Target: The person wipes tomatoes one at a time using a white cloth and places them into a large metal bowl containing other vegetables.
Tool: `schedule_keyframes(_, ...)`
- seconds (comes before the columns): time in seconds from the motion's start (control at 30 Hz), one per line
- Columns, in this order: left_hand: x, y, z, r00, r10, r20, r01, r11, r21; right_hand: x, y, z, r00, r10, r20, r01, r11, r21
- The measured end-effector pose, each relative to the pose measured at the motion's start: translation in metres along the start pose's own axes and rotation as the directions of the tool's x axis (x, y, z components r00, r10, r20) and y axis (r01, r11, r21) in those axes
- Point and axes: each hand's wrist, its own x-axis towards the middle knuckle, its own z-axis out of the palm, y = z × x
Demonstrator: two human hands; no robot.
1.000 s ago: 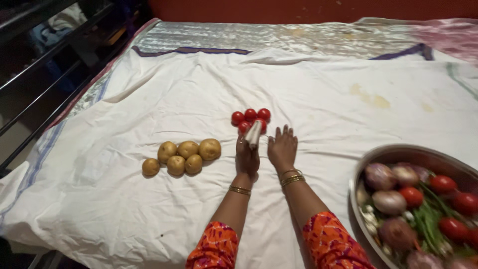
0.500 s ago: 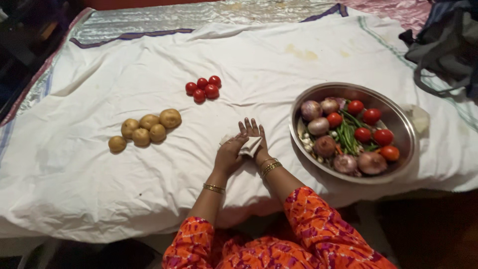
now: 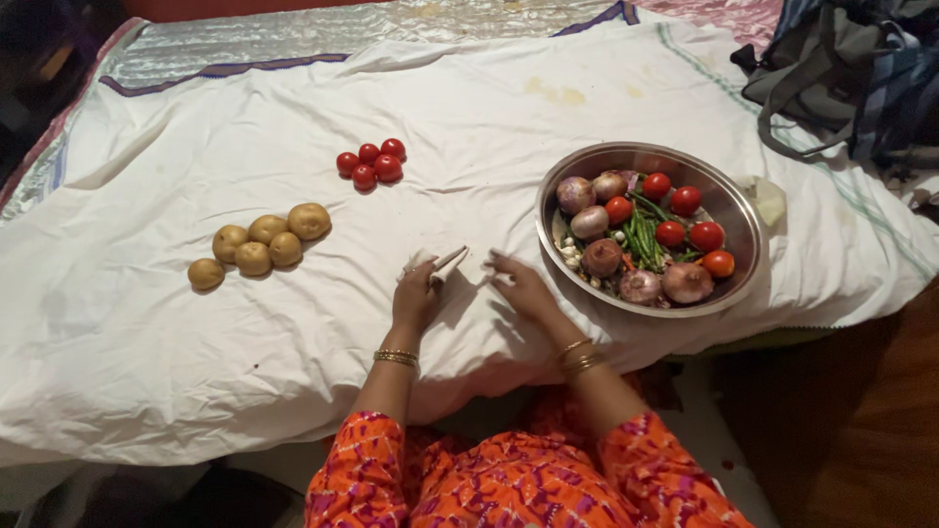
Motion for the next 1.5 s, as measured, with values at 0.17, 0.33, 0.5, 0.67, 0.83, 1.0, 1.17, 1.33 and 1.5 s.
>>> schedule_keyframes(0.17,0.002,-0.009,0.005,0.999,-0.035,0.022,0.034,0.999,0.033,0.024,-0.004,-0.11,0.915,0.007,-0.403,-0.077,0.985,-0.156)
schedule_keyframes(0.33,0.002,-0.023,0.012,0.999,0.026,-0.043,-0.025,0.999,0.034,0.051,0.04,-0.19,0.925,0.095,-0.369,-0.333,0.671,-0.662)
schedule_keyframes(0.5,0.003,-0.024,0.013,0.999,-0.022,-0.048,0.023,0.999,0.037,0.051,0.099,-0.187,0.945,0.102,-0.311,-0.302,0.636,-0.71)
schedule_keyframes(0.67,0.002,-0.021,0.01,0.998,-0.064,-0.023,0.065,0.997,0.046,0.059,0.121,-0.189,0.924,0.188,-0.333,-0.375,0.61,-0.698)
schedule_keyframes(0.83,0.0,-0.017,0.009,0.998,-0.066,-0.025,0.066,0.998,0.012,0.059,0.133,-0.187,0.909,0.115,-0.402,-0.379,0.631,-0.677)
schedule_keyframes(1.0,0.001,-0.017,0.009,1.0,-0.014,-0.028,0.015,0.998,0.057,0.053,0.133,-0.184,0.878,-0.047,-0.477,-0.315,0.694,-0.648)
schedule_keyframes(1.17,0.001,-0.018,0.01,0.998,-0.061,-0.011,0.061,0.996,0.058,0.049,0.137,-0.191,0.827,-0.222,-0.517,-0.143,0.806,-0.574)
schedule_keyframes(1.33,0.0,-0.017,0.01,0.998,-0.049,-0.03,0.05,0.998,0.049,0.05,0.145,-0.196,0.787,-0.201,-0.583,-0.162,0.845,-0.51)
schedule_keyframes(1.5,0.0,-0.014,0.008,0.996,-0.086,-0.004,0.086,0.995,0.055,0.049,0.15,-0.203,0.76,-0.133,-0.636,-0.171,0.904,-0.393)
